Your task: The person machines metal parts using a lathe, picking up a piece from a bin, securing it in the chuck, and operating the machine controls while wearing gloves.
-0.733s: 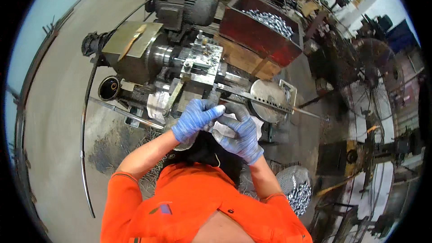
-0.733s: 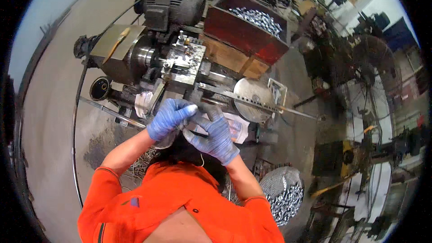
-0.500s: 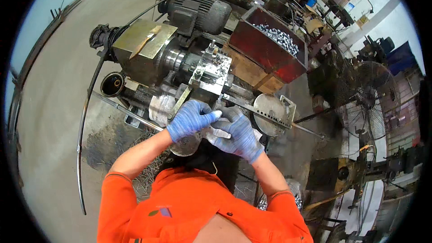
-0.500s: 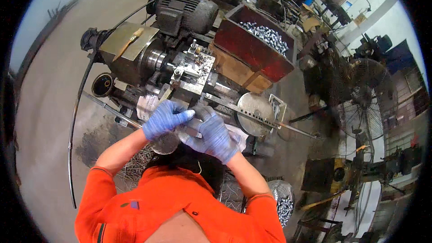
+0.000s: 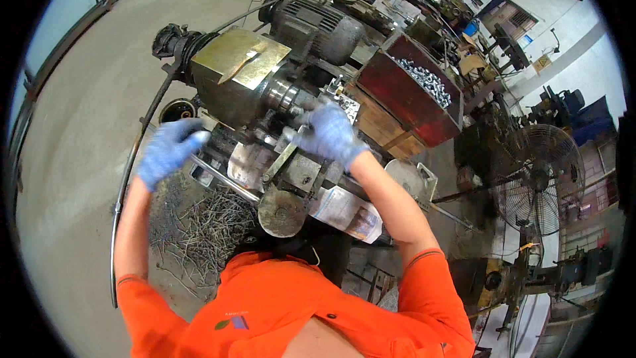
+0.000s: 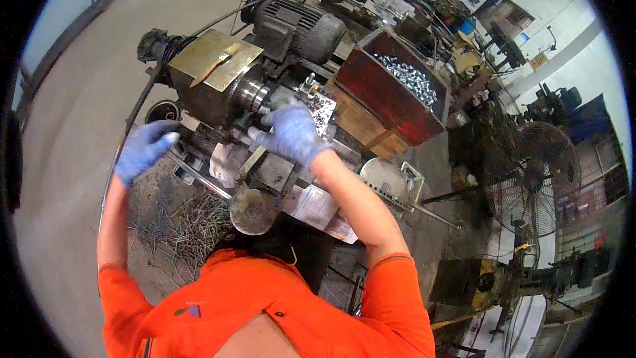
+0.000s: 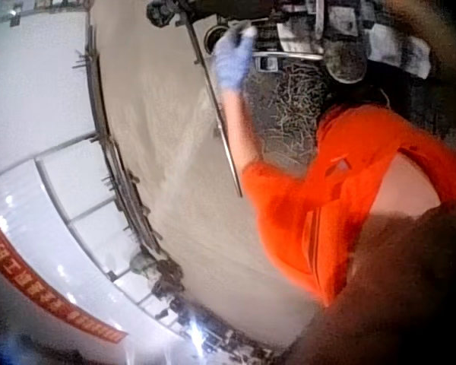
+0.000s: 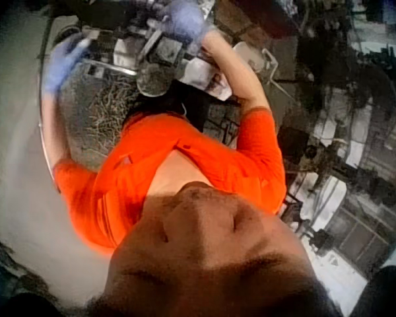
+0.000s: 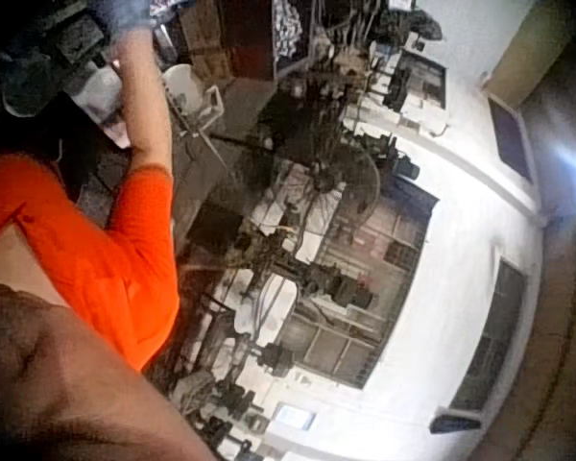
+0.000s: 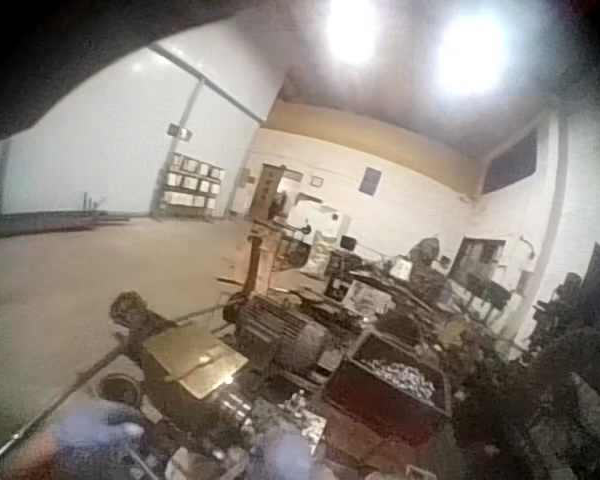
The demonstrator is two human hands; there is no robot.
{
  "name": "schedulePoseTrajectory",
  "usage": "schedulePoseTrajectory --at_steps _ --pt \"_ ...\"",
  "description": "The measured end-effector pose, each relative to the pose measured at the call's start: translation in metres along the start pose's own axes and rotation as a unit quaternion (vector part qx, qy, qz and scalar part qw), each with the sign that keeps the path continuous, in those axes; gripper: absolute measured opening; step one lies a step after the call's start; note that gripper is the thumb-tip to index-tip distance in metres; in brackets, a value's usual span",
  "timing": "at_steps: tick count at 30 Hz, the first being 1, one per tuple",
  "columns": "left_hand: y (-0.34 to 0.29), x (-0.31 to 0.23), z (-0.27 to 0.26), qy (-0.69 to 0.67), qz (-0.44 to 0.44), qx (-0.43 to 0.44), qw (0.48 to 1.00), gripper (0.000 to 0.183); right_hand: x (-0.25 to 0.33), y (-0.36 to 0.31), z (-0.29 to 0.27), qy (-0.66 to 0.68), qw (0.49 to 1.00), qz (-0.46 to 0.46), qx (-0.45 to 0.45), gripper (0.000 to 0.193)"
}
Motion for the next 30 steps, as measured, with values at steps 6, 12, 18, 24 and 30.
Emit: schedulePoseTrajectory --at_steps 6,12,18,24,30 --pt "-0.096 0.118 -0.080 0.370 -0.213 -0.038 0.904 0.035 -0.031 0.048 0.039 -0.036 0.974 0.126 0.185 0.053" --pt "-0.173 0.162 -0.078 0.253 -0.303 -0.085 0.915 0.035 -0.040 0.050 0.056 0.015 0.978 0.128 0.166 0.049" --pt "-0.169 0.124 -0.051 0.234 -0.352 -0.029 0.906 0.038 -0.031 0.057 0.046 0.052 0.967 0.148 0.200 0.051" --pt "-0.160 0.153 -0.034 0.349 -0.341 -0.032 0.872 0.029 -0.019 0.064 0.048 -0.001 0.973 0.142 0.180 0.053" --pt "-0.180 0.251 -0.087 0.504 -0.188 -0.072 0.840 0.010 -0.016 0.060 0.054 -0.015 0.979 0.119 0.165 0.051"
Point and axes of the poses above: each hand's wrist, its own y-axis towards the middle knuckle, its own z-axis out of the palm, x = y × z, the point moved 1 cm from there along y, towards the middle knuckle, and after that the axes turned 2 degrees about z, right-handed, at the moved point
